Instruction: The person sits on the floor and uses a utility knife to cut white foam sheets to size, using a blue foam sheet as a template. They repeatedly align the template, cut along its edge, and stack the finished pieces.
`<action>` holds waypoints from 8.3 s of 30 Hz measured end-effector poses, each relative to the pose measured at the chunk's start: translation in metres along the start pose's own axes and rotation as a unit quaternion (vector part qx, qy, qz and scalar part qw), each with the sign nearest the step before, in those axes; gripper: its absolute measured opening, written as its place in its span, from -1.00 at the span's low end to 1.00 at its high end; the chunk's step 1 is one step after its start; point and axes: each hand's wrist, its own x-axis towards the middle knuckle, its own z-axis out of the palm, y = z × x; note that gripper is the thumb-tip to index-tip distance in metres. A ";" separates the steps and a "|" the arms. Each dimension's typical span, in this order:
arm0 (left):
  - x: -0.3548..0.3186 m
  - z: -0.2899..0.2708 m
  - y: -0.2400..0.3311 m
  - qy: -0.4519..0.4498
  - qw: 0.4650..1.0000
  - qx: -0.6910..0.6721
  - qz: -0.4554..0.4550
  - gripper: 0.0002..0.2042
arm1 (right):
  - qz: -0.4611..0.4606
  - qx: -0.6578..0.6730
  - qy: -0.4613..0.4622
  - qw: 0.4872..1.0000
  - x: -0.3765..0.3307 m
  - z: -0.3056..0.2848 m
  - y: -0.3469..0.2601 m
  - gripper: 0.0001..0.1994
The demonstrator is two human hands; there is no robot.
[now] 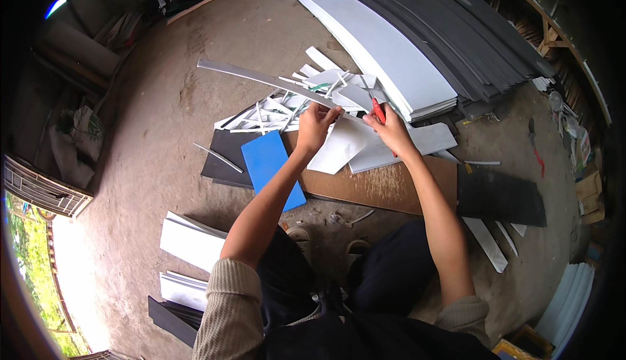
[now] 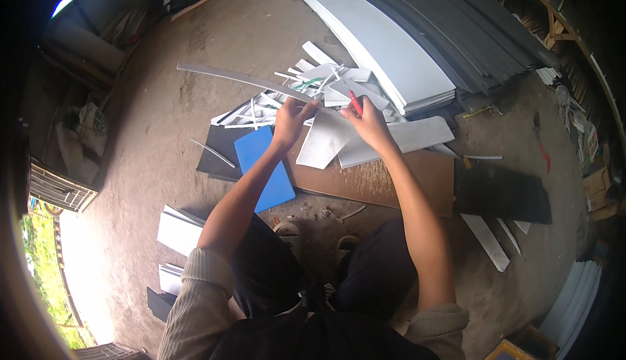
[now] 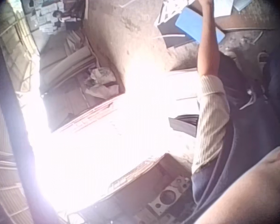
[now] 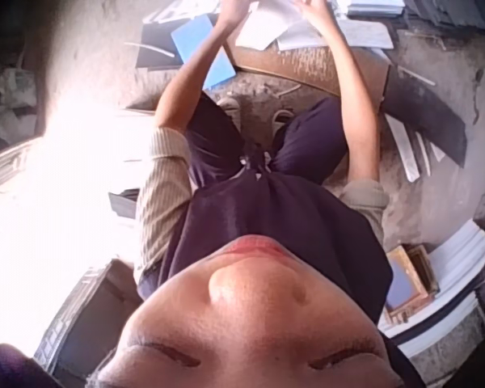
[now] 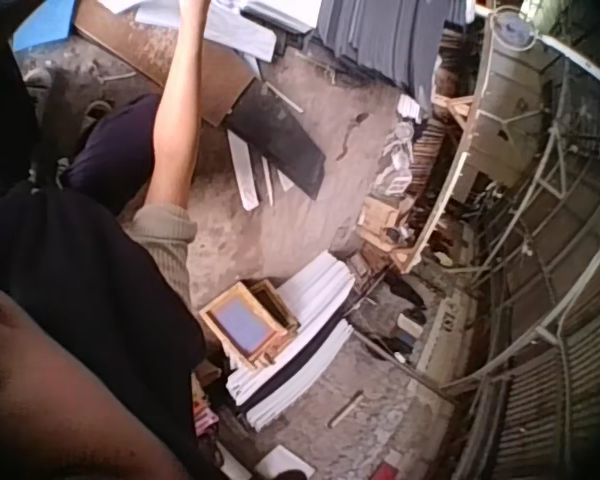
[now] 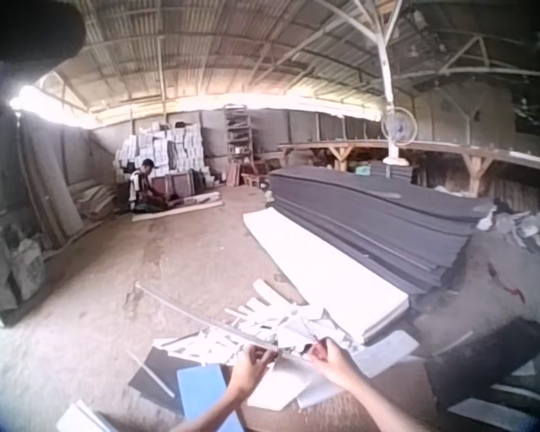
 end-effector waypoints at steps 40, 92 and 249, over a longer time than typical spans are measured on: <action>-0.002 -0.050 0.018 -0.194 0.890 0.357 0.206 -0.50 | 0.013 -0.195 -0.135 0.971 -0.029 -0.012 -0.023 -0.52; -0.028 -0.019 -0.235 -0.364 0.800 0.476 -0.010 -0.47 | 0.144 -0.315 -0.119 0.930 -0.096 0.200 0.140 -0.69; 0.058 -0.080 -0.142 -0.092 0.937 0.287 0.177 -0.73 | 0.226 0.005 0.245 0.943 -0.181 0.024 0.188 -0.68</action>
